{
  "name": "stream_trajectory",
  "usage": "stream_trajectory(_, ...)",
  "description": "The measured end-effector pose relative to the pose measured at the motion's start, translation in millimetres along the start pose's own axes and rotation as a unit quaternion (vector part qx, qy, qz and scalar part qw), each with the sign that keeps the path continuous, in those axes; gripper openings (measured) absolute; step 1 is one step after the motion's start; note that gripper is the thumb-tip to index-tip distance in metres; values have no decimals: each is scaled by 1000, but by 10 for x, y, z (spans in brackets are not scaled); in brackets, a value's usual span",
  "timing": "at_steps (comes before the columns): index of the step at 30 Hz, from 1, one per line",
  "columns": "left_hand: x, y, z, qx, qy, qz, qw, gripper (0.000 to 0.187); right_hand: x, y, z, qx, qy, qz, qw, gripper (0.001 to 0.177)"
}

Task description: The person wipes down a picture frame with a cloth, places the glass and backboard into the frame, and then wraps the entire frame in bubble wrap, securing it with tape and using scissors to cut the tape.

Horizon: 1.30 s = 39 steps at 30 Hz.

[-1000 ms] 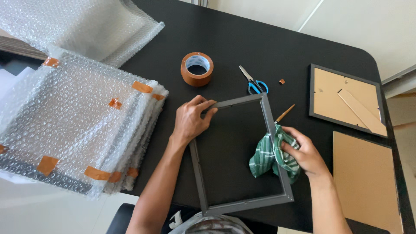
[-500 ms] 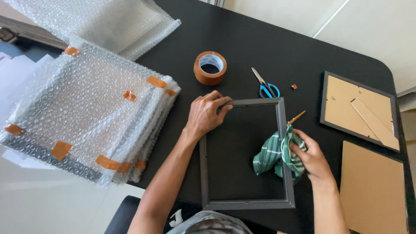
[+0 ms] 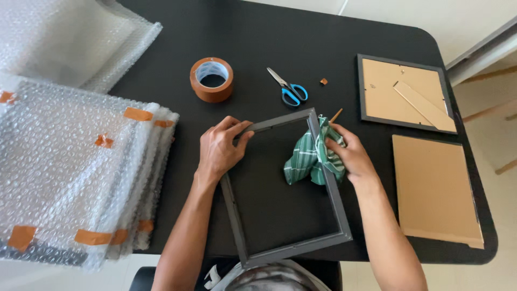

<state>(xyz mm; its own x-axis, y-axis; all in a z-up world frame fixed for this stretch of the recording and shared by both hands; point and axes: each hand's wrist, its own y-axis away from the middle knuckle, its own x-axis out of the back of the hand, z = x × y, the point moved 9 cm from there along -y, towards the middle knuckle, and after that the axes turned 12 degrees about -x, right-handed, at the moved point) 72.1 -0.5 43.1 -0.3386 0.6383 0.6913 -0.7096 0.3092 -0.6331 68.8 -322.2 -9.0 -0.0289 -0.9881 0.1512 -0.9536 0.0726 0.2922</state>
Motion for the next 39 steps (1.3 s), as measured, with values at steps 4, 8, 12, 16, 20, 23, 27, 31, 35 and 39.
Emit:
stream_trajectory(4,38,-12,-94,12,-15,12,1000,23,55,167,141,-18,12,-9,1000,48)
stream_trajectory(8,128,28,-287,69,-42,31,996,22,129,435,143,-38,63,-48,996,55)
stream_trajectory(12,134,115,-407,87,-71,42,993,22,228,597,111,-40,129,-109,985,60)
stream_trajectory(16,353,80,-122,106,-44,50,992,21,385,540,80,-36,105,-113,987,65)
stream_trajectory(20,351,199,-108,230,7,-103,968,27,454,581,-304,-15,173,-101,980,62)
stream_trajectory(23,454,133,119,220,-8,-181,959,44,427,531,-522,16,272,-108,956,58)
stream_trajectory(27,578,-219,670,29,-81,-100,991,59,118,530,-843,-24,357,-172,918,47)
stream_trajectory(31,62,-438,1065,-139,-85,-88,983,60,-130,530,-949,4,400,-213,891,44)
stream_trajectory(35,-303,-494,1097,-233,-86,-101,963,36,-70,522,-1085,61,414,-168,893,42)
stream_trajectory(39,-288,-509,1133,-225,-73,-101,966,33,378,421,-1126,114,274,-89,951,37)
